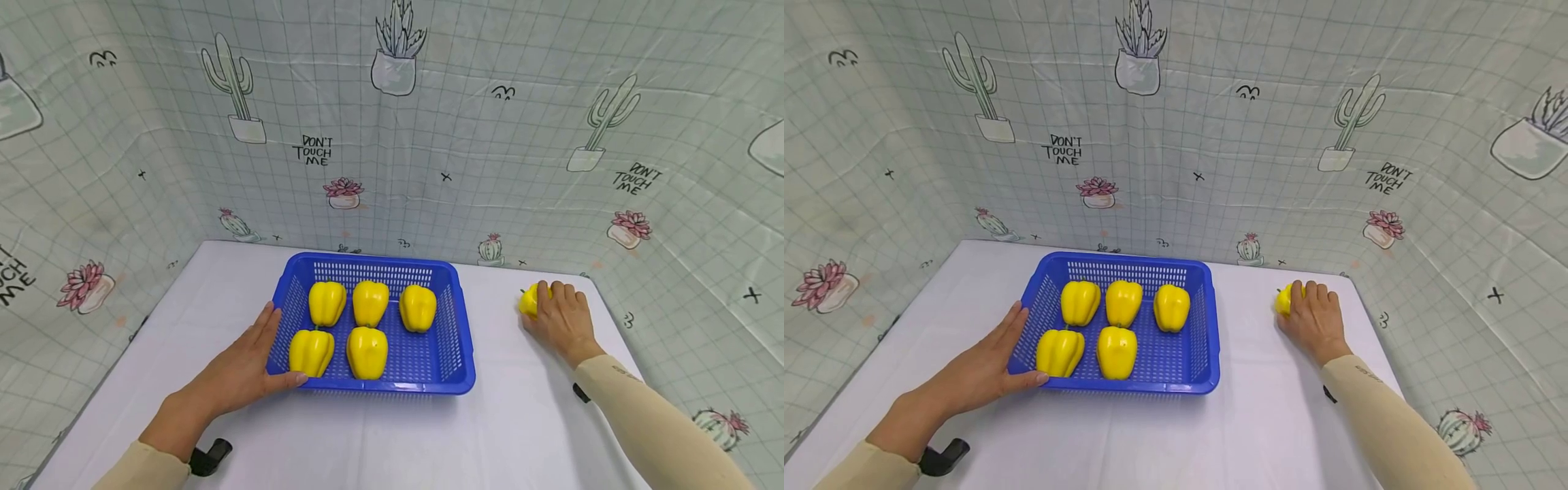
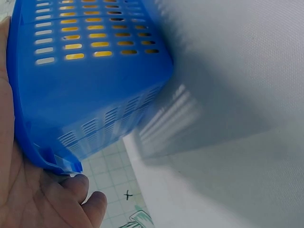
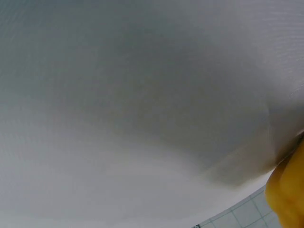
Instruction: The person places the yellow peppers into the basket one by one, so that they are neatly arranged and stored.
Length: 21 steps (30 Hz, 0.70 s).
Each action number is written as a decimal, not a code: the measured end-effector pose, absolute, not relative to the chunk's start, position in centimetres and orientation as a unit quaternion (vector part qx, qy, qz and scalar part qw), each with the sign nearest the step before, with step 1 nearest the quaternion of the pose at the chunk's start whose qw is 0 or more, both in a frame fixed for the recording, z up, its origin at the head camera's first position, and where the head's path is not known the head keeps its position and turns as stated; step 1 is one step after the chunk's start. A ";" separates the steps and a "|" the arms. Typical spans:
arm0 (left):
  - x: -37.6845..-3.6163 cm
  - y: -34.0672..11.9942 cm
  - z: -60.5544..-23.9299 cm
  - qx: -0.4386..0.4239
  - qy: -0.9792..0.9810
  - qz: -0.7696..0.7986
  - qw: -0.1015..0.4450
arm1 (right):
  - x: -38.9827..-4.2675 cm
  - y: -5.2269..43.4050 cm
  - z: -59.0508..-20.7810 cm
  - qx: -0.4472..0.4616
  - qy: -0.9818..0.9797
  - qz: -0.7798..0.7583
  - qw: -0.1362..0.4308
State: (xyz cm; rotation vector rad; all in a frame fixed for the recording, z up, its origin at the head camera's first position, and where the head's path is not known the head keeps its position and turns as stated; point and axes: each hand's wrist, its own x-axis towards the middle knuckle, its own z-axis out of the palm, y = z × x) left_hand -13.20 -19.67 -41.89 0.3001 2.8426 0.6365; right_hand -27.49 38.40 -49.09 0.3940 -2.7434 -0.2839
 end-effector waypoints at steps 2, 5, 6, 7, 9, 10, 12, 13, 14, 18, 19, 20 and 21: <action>-13.2 -19.7 -41.9 0.102 0.965 0.218 0.108 | -27.4 38.3 -49.0 0.142 -0.968 -0.098 0.179; -13.3 -19.7 -41.9 0.104 0.964 0.219 0.108 | -27.2 38.3 -48.7 0.151 -0.967 -0.094 0.184; -13.3 -19.8 -41.9 0.104 0.964 0.219 0.108 | -27.2 38.3 -48.5 0.156 -0.966 -0.092 0.185; -13.3 -19.8 -42.0 0.104 0.964 0.220 0.109 | -27.1 38.3 -48.3 0.161 -0.965 -0.091 0.186; -13.4 -19.8 -42.0 0.103 0.964 0.220 0.109 | -27.1 38.4 -47.8 0.171 -0.964 -0.088 0.183; -13.4 -19.8 -42.0 0.104 0.964 0.220 0.108 | -27.0 38.5 -47.5 0.179 -0.964 -0.088 0.177; -13.4 -19.8 -42.0 0.102 0.964 0.218 0.108 | -27.0 38.9 -46.8 0.198 -0.962 -0.097 0.160; -13.4 -19.7 -42.0 0.102 0.965 0.218 0.107 | -27.0 39.1 -46.5 0.210 -0.961 -0.103 0.150; -13.4 -19.7 -41.9 0.101 0.965 0.216 0.107 | -27.0 39.4 -46.1 0.223 -0.959 -0.111 0.137; -13.4 -19.7 -41.9 0.099 0.965 0.214 0.111 | -27.1 40.5 -44.9 0.283 -0.944 -0.146 0.087; -13.4 -19.6 -41.9 0.099 0.965 0.214 0.111 | -27.2 40.7 -44.7 0.294 -0.940 -0.152 0.077; -13.4 -19.6 -41.9 0.099 0.965 0.214 0.111 | -27.3 40.9 -44.5 0.304 -0.937 -0.158 0.067; -13.4 -19.6 -41.9 0.099 0.965 0.214 0.111 | -27.3 41.1 -44.4 0.312 -0.934 -0.161 0.060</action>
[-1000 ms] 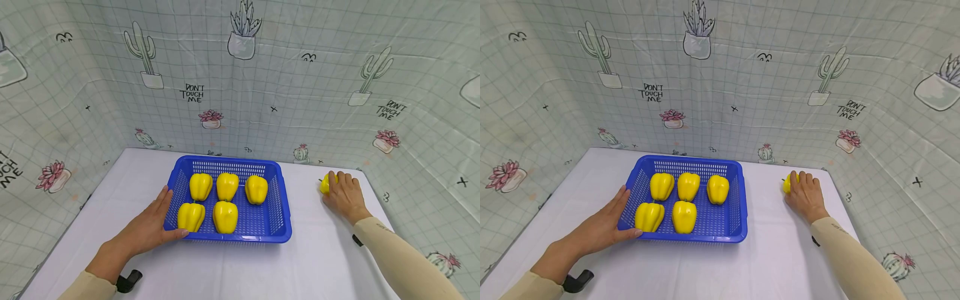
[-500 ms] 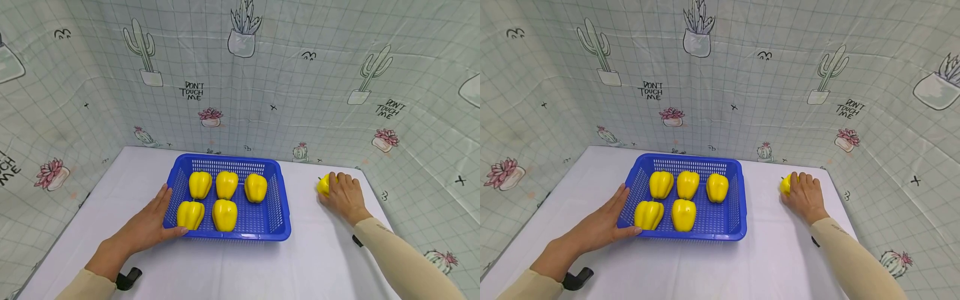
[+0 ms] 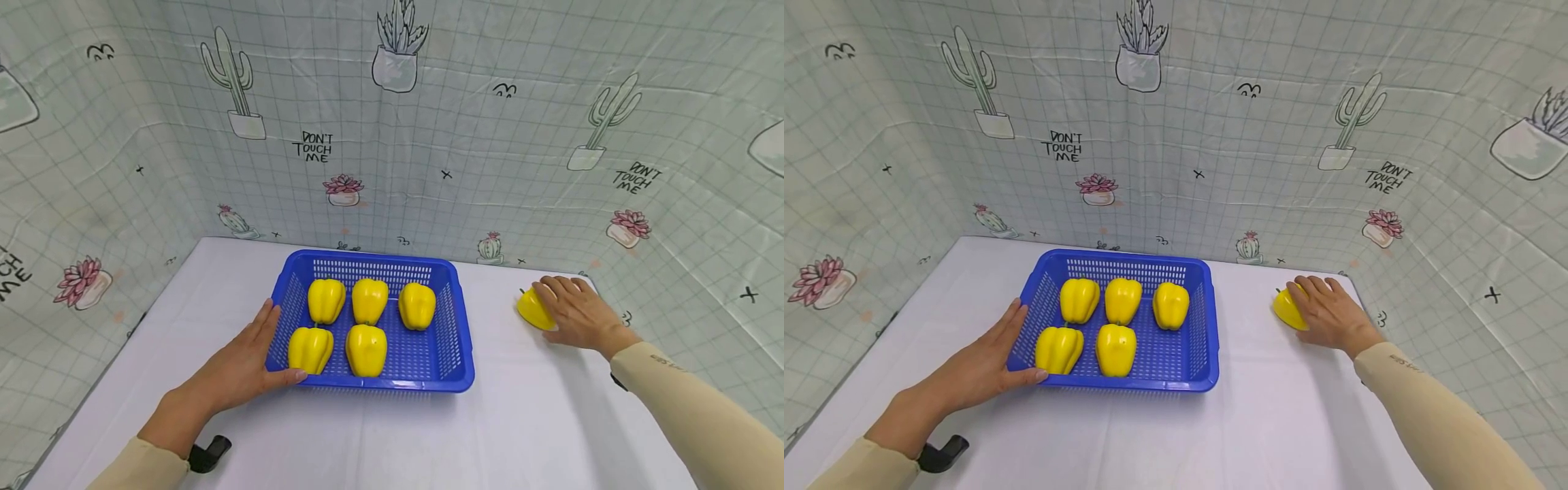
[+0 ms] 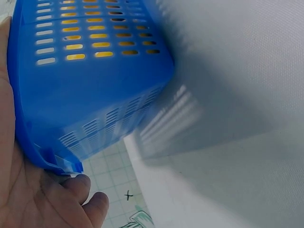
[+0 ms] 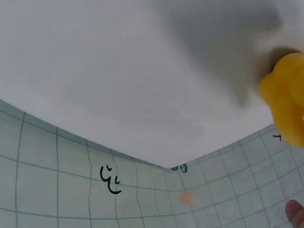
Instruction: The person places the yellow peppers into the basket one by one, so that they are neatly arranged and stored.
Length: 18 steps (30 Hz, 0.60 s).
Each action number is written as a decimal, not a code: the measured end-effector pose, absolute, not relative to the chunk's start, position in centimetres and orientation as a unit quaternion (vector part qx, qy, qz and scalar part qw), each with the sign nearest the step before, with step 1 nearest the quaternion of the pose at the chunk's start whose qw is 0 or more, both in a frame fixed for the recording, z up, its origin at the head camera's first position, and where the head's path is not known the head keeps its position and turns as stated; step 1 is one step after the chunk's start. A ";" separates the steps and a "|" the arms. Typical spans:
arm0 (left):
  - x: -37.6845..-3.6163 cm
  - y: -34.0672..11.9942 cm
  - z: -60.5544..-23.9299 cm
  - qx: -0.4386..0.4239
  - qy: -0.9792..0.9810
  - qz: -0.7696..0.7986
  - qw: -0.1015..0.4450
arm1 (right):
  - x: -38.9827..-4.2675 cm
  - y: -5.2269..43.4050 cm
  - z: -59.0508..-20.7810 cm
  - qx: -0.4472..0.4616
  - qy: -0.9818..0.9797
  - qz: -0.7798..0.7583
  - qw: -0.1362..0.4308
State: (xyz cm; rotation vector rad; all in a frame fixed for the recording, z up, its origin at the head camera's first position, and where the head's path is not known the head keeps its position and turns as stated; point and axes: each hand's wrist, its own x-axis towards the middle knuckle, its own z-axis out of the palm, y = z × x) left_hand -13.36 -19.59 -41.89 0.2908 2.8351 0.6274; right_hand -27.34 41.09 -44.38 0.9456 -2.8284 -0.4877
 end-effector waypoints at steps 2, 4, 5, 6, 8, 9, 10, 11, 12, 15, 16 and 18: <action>-13.3 -19.5 -41.9 0.100 0.965 0.214 0.111 | -27.4 41.4 -44.1 0.325 -0.929 -0.169 0.048; -13.3 -19.5 -41.8 0.100 0.966 0.214 0.110 | -27.5 41.6 -44.0 0.334 -0.924 -0.185 0.039; -13.3 -19.5 -41.8 0.099 0.966 0.213 0.111 | -27.5 41.7 -43.9 0.337 -0.921 -0.195 0.034; -13.3 -19.5 -41.8 0.098 0.965 0.214 0.113 | -27.5 41.8 -43.8 0.339 -0.917 -0.206 0.030; -13.3 -19.6 -41.8 0.097 0.965 0.214 0.115 | -27.5 41.8 -43.7 0.341 -0.913 -0.224 0.024; -13.3 -19.6 -41.8 0.096 0.965 0.214 0.116 | -27.5 41.7 -43.7 0.341 -0.911 -0.230 0.020; -13.3 -19.6 -41.7 0.097 0.965 0.214 0.116 | -27.6 41.7 -43.8 0.340 -0.910 -0.235 0.017; -13.3 -19.6 -41.7 0.097 0.965 0.214 0.115 | -27.6 41.6 -43.8 0.339 -0.910 -0.237 0.015; -13.3 -19.6 -41.7 0.097 0.965 0.214 0.115 | -27.7 41.5 -43.9 0.340 -0.910 -0.236 0.015; -13.2 -19.6 -41.6 0.097 0.965 0.213 0.115 | -27.9 41.1 -44.1 0.340 -0.912 -0.231 0.012; -13.2 -19.5 -41.6 0.097 0.965 0.213 0.115 | -28.0 41.0 -44.2 0.340 -0.912 -0.229 0.013; -13.2 -19.5 -41.5 0.096 0.966 0.211 0.118 | -28.1 40.9 -44.3 0.341 -0.912 -0.228 0.014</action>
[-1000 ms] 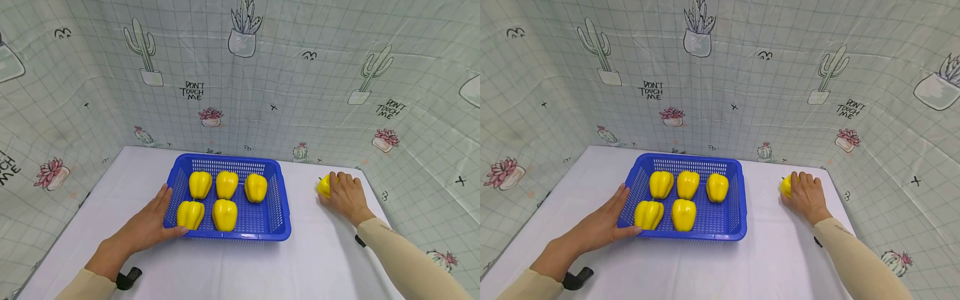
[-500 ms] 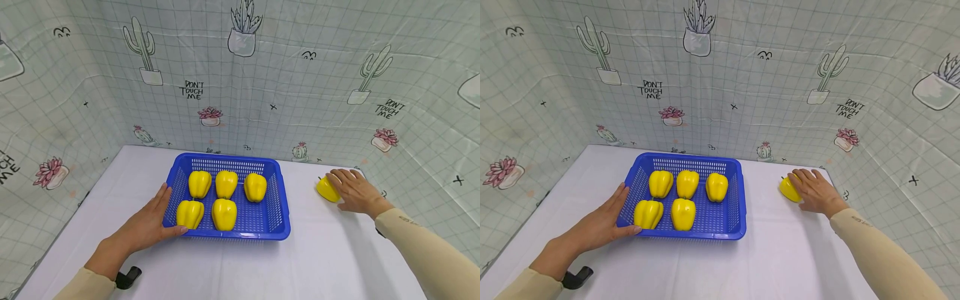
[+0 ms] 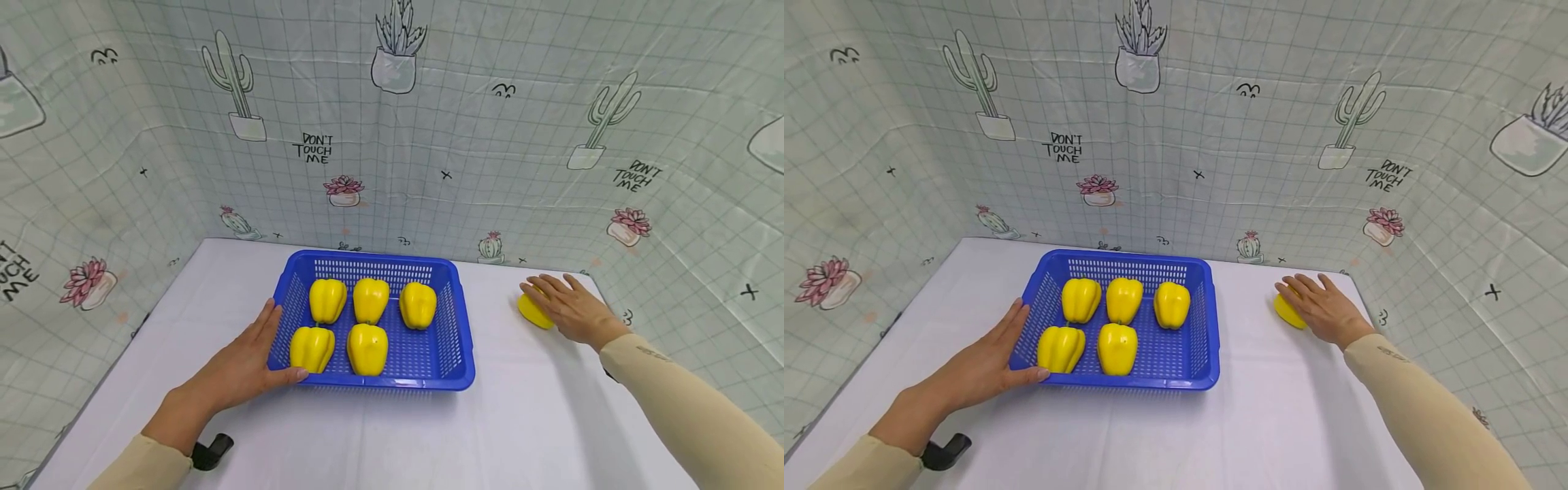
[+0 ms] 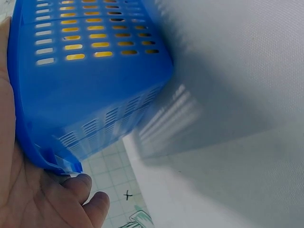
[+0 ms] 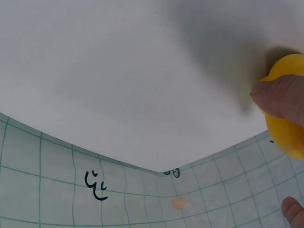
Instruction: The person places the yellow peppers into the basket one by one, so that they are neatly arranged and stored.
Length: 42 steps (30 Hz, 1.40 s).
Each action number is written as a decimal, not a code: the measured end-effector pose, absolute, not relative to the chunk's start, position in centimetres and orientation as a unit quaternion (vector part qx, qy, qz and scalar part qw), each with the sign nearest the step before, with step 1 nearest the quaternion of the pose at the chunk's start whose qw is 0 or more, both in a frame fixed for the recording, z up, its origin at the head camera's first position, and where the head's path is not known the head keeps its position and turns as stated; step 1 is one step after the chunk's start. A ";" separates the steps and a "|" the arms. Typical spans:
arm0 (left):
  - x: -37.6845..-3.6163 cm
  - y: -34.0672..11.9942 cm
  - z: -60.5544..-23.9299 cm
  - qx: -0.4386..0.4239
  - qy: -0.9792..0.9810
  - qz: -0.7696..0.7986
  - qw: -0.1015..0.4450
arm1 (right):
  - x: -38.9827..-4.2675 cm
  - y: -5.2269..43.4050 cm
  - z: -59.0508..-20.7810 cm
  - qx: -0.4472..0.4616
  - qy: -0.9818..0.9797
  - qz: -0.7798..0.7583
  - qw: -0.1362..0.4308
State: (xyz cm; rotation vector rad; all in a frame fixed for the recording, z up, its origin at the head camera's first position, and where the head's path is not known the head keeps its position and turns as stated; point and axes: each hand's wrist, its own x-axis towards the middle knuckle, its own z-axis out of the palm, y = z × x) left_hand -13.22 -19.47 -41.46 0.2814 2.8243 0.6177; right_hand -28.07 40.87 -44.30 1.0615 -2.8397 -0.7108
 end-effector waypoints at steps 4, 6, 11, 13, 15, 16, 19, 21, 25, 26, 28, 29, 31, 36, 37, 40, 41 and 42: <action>-13.4 -19.4 -41.4 0.100 0.966 0.208 0.116 | -28.3 40.9 -44.6 0.339 -0.913 -0.229 0.015; -13.5 -19.4 -41.4 0.101 0.966 0.207 0.116 | -28.5 40.9 -44.9 0.337 -0.914 -0.223 0.018; -13.5 -19.5 -41.5 0.097 0.966 0.209 0.120 | -28.7 40.8 -45.7 0.338 -0.919 -0.197 0.048; -13.4 -19.5 -41.5 0.096 0.966 0.209 0.122 | -28.5 40.7 -46.0 0.335 -0.921 -0.189 0.066; -13.4 -19.4 -41.5 0.094 0.966 0.209 0.121 | -28.3 40.5 -46.2 0.322 -0.927 -0.177 0.074; -13.4 -19.5 -41.5 0.093 0.966 0.209 0.122 | -28.2 40.3 -46.3 0.315 -0.930 -0.172 0.077; -13.4 -19.5 -41.5 0.092 0.966 0.210 0.119 | -28.0 39.9 -46.3 0.288 -0.942 -0.151 0.081; -13.4 -19.5 -41.5 0.090 0.966 0.209 0.121 | -27.9 39.6 -46.4 0.275 -0.949 -0.134 0.082; -13.3 -19.5 -41.5 0.090 0.966 0.212 0.121 | -27.8 39.2 -46.7 0.262 -0.956 -0.100 0.088; -13.3 -19.5 -41.5 0.090 0.966 0.212 0.121 | -27.8 39.0 -46.8 0.260 -0.957 -0.093 0.087; -13.3 -19.5 -41.5 0.091 0.965 0.214 0.120 | -27.7 38.6 -46.9 0.254 -0.960 -0.082 0.081; -13.3 -19.4 -41.5 0.091 0.965 0.215 0.121 | -27.6 38.5 -46.9 0.250 -0.962 -0.076 0.079; -13.3 -19.4 -41.5 0.092 0.965 0.216 0.120 | -27.5 38.1 -47.0 0.241 -0.966 -0.066 0.071; -13.4 -19.5 -41.6 0.089 0.964 0.217 0.124 | -27.3 37.3 -47.1 0.219 -0.974 -0.044 0.042; -13.4 -19.5 -41.6 0.088 0.964 0.217 0.125 | -27.3 37.2 -47.1 0.214 -0.975 -0.040 0.036; -13.3 -19.5 -41.7 0.087 0.964 0.217 0.127 | -27.1 36.8 -47.2 0.205 -0.978 -0.029 0.024; -13.3 -19.5 -41.7 0.089 0.964 0.217 0.126 | -27.1 36.6 -47.2 0.204 -0.978 -0.026 0.023; -13.3 -19.5 -41.7 0.089 0.964 0.217 0.126 | -27.0 36.5 -47.2 0.201 -0.979 -0.022 0.023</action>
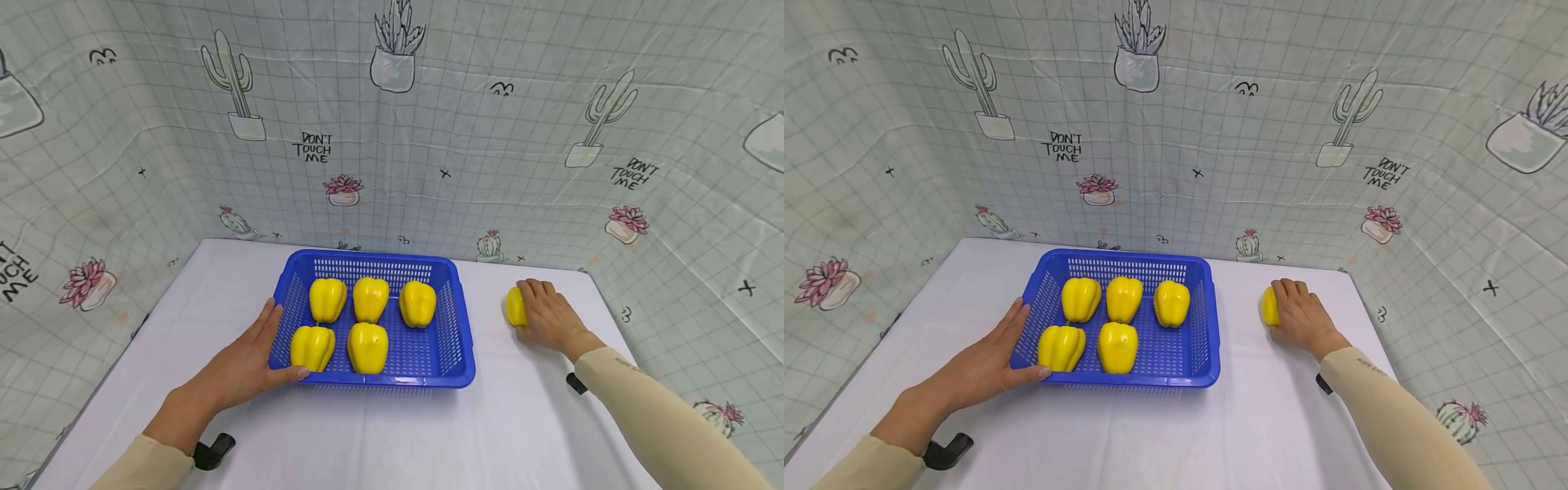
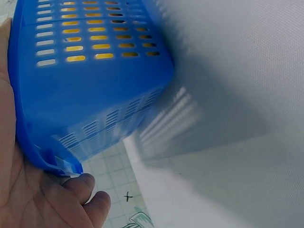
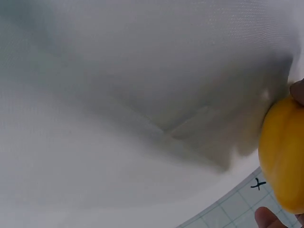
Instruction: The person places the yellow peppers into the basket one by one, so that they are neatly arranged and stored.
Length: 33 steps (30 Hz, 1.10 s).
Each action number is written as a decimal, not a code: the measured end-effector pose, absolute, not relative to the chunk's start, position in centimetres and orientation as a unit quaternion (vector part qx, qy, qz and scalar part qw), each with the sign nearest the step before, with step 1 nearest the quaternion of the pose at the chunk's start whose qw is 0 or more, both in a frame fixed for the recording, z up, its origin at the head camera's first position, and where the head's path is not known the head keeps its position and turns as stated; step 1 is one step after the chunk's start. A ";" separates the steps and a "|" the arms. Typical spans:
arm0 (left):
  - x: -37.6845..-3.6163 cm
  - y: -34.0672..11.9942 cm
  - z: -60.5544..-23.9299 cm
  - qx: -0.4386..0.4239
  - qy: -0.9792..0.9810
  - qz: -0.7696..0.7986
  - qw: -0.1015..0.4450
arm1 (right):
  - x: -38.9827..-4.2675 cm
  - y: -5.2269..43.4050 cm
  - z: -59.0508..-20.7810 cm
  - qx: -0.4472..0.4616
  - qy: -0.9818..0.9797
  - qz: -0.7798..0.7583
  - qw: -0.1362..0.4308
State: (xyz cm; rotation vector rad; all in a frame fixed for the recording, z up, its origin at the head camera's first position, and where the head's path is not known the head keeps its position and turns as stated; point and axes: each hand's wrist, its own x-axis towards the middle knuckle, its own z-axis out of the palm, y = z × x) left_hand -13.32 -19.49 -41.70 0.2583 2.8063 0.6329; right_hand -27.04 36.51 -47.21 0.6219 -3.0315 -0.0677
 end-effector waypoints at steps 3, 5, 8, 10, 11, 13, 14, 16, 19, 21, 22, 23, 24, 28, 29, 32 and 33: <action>-13.3 -19.5 -41.7 0.088 0.963 0.221 0.128 | -27.0 36.3 -47.2 0.202 -0.979 -0.023 0.027; -13.2 -19.5 -41.7 0.088 0.963 0.222 0.127 | -27.0 36.2 -47.2 0.204 -0.978 -0.028 0.032; -13.2 -19.5 -41.7 0.088 0.962 0.222 0.129 | -27.0 36.2 -47.3 0.208 -0.976 -0.037 0.042; -13.2 -19.5 -41.7 0.090 0.963 0.220 0.128 | -26.9 36.1 -47.3 0.212 -0.975 -0.041 0.055; -13.2 -19.5 -41.6 0.090 0.963 0.220 0.127 | -26.9 36.0 -47.3 0.214 -0.974 -0.043 0.062; -13.2 -19.5 -41.6 0.091 0.963 0.219 0.125 | -26.9 35.9 -47.2 0.220 -0.971 -0.044 0.079; -13.2 -19.4 -41.6 0.092 0.964 0.218 0.124 | -26.9 35.8 -47.1 0.224 -0.970 -0.045 0.089; -13.2 -19.4 -41.6 0.092 0.964 0.217 0.122 | -26.9 35.6 -46.9 0.231 -0.966 -0.044 0.105; -13.2 -19.4 -41.6 0.096 0.966 0.211 0.114 | -26.8 35.2 -46.5 0.242 -0.962 -0.043 0.122; -13.2 -19.5 -41.5 0.100 0.967 0.206 0.108 | -26.8 35.0 -46.2 0.246 -0.960 -0.043 0.126; -13.2 -19.5 -41.5 0.102 0.968 0.204 0.105 | -26.7 34.8 -46.0 0.247 -0.960 -0.042 0.126; -13.3 -19.5 -41.5 0.104 0.968 0.202 0.103 | -26.7 34.6 -45.8 0.247 -0.960 -0.041 0.125; -13.2 -19.5 -41.5 0.105 0.969 0.201 0.101 | -26.6 34.4 -45.7 0.246 -0.960 -0.040 0.123; -13.2 -19.5 -41.4 0.106 0.968 0.202 0.102 | -26.4 33.6 -44.9 0.250 -0.960 -0.040 0.123; -13.2 -19.5 -41.4 0.105 0.968 0.202 0.102 | -26.3 33.4 -44.7 0.253 -0.959 -0.041 0.124; -13.1 -19.5 -41.3 0.104 0.968 0.204 0.103 | -26.2 32.8 -44.2 0.263 -0.955 -0.042 0.131; -13.1 -19.5 -41.3 0.103 0.968 0.204 0.103 | -26.1 32.7 -44.1 0.266 -0.954 -0.042 0.132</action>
